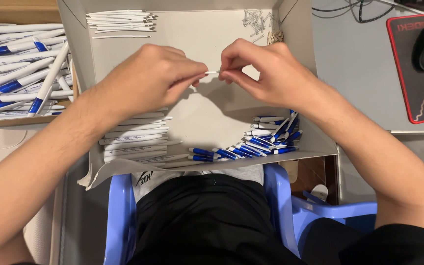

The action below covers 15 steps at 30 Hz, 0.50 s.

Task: Assembling pens by inserting ink refills into barrels and attaching caps.

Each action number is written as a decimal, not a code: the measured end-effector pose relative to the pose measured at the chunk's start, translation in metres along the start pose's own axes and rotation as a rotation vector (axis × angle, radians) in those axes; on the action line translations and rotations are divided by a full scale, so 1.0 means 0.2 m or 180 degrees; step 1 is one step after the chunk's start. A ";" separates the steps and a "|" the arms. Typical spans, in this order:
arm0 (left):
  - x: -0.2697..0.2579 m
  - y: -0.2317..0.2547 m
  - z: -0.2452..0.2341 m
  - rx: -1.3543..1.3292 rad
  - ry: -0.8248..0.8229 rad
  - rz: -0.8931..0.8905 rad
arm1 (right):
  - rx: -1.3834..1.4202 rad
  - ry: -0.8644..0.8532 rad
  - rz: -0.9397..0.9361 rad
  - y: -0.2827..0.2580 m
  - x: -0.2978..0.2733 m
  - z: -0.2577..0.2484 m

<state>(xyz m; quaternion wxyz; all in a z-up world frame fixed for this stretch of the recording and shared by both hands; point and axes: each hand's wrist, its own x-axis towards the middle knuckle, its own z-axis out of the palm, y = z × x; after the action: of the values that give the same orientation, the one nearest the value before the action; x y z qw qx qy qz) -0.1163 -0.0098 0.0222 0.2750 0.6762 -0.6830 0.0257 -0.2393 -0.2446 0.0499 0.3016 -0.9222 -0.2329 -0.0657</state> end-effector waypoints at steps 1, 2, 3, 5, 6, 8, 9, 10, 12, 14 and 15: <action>0.01 0.01 0.00 0.0004 0.0002 0.0002 | -0.0003 0.0002 -0.0003 0.00 0.00 0.00; 0.01 0.01 -0.01 -0.0028 -0.0002 0.0019 | 0.0021 -0.0008 0.0027 -0.01 0.00 0.00; 0.01 0.02 -0.01 -0.0061 -0.0006 0.0036 | 0.0045 -0.0019 0.0058 -0.01 0.01 0.00; 0.01 0.02 0.01 -0.0056 0.0021 0.0025 | 0.0058 -0.0012 0.0068 -0.01 0.01 0.01; 0.01 0.02 0.01 -0.0035 0.0060 0.0023 | 0.0053 0.0000 0.0066 -0.01 0.02 0.01; 0.01 0.02 0.02 -0.0030 0.0073 -0.0011 | 0.0076 0.0000 0.0059 -0.01 0.02 0.01; 0.02 0.02 0.03 -0.0029 0.0087 -0.0046 | 0.0100 -0.0002 0.0054 0.00 0.02 0.02; 0.03 0.03 0.02 -0.0031 0.0081 -0.0039 | 0.0100 0.0005 0.0059 0.00 0.03 0.02; 0.04 0.05 0.01 -0.0076 -0.0174 -0.0435 | 0.0067 -0.0032 0.0161 -0.01 0.03 0.02; 0.04 0.05 -0.03 -0.0004 -0.0222 -0.0498 | -0.0024 0.0046 0.0004 0.05 0.02 0.04; 0.05 0.05 -0.05 0.0071 -0.0262 -0.0566 | -0.0118 0.0116 -0.0161 0.08 0.01 0.05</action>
<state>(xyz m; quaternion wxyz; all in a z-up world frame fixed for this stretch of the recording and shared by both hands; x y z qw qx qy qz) -0.1216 -0.0131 0.0385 0.2403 0.7377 -0.6307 -0.0191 -0.2298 -0.2483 0.0341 0.2869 -0.9201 -0.2493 -0.0944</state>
